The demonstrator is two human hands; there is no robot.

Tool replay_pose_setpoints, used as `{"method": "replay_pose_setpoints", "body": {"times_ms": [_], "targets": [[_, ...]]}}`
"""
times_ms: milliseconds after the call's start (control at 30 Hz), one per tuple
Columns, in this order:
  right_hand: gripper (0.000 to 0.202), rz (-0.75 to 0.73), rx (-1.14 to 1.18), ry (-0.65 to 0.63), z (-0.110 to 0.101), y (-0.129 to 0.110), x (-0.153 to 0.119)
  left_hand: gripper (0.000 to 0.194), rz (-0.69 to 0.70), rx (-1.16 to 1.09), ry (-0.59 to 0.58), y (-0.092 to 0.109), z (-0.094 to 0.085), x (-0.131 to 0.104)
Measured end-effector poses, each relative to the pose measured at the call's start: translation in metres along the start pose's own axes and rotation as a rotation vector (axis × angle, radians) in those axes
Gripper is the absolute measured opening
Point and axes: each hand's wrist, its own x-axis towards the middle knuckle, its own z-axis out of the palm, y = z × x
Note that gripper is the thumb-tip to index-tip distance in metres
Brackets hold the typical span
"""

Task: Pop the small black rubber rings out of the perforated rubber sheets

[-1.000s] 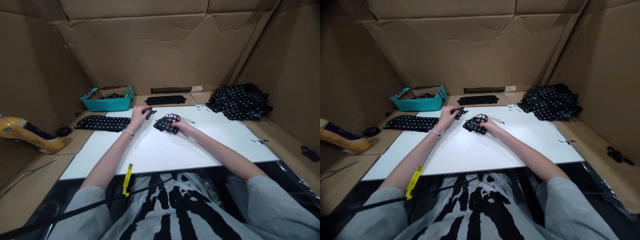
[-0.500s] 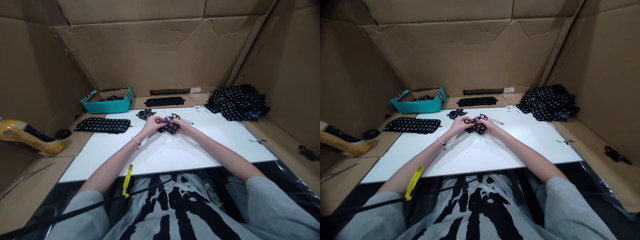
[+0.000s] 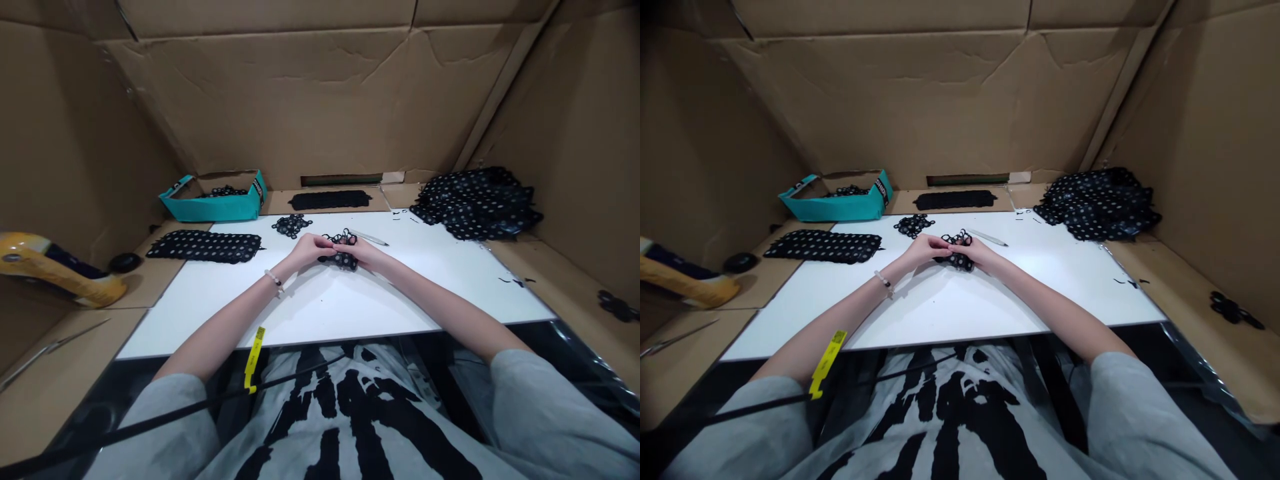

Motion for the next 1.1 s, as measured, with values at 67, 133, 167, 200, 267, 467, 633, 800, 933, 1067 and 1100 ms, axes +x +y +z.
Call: {"method": "replay_pose_setpoints", "body": {"times_ms": [67, 133, 167, 200, 267, 467, 633, 800, 933, 1067, 1100], "targets": [[0.036, 0.003, -0.008, -0.006, 0.000, 0.002, 0.001, 0.021, -0.003, -0.007, -0.009, -0.001, -0.001, 0.000], [0.035, 0.018, -0.011, 0.007, -0.001, 0.003, 0.003, 0.021, 0.005, 0.001, -0.008, -0.003, 0.000, 0.001], [0.035, 0.024, -0.010, 0.013, -0.001, 0.004, 0.004, 0.020, 0.005, 0.003, -0.009, -0.004, 0.001, 0.001], [0.033, 0.028, -0.006, 0.017, -0.001, 0.005, 0.004, 0.020, 0.000, -0.007, -0.011, -0.006, 0.002, 0.002], [0.030, 0.040, 0.013, 0.029, 0.000, 0.005, 0.005, 0.021, -0.022, -0.058, 0.034, -0.009, -0.001, 0.006], [0.027, 0.112, 0.003, 0.105, 0.002, 0.004, 0.002, 0.023, 0.078, 0.071, 0.744, -0.030, -0.058, 0.029], [0.029, 0.072, -0.118, 0.189, 0.004, 0.002, 0.001, 0.026, 0.004, 0.483, 0.724, -0.058, -0.090, 0.034], [0.024, 0.166, -0.156, 0.227, 0.001, -0.003, 0.002, 0.031, -0.047, 0.671, 0.690, -0.060, -0.080, 0.029], [0.012, 0.180, -0.268, 0.211, -0.007, 0.000, 0.004, 0.032, 0.232, 0.631, 0.487, -0.036, -0.065, 0.021], [0.015, 0.099, -0.192, 0.185, -0.010, 0.003, 0.005, 0.026, 0.396, 0.569, 0.145, -0.008, -0.037, 0.009], [0.017, 0.066, -0.155, 0.176, -0.010, 0.004, 0.005, 0.027, 0.406, 0.570, 0.106, -0.003, -0.030, 0.005]]}}
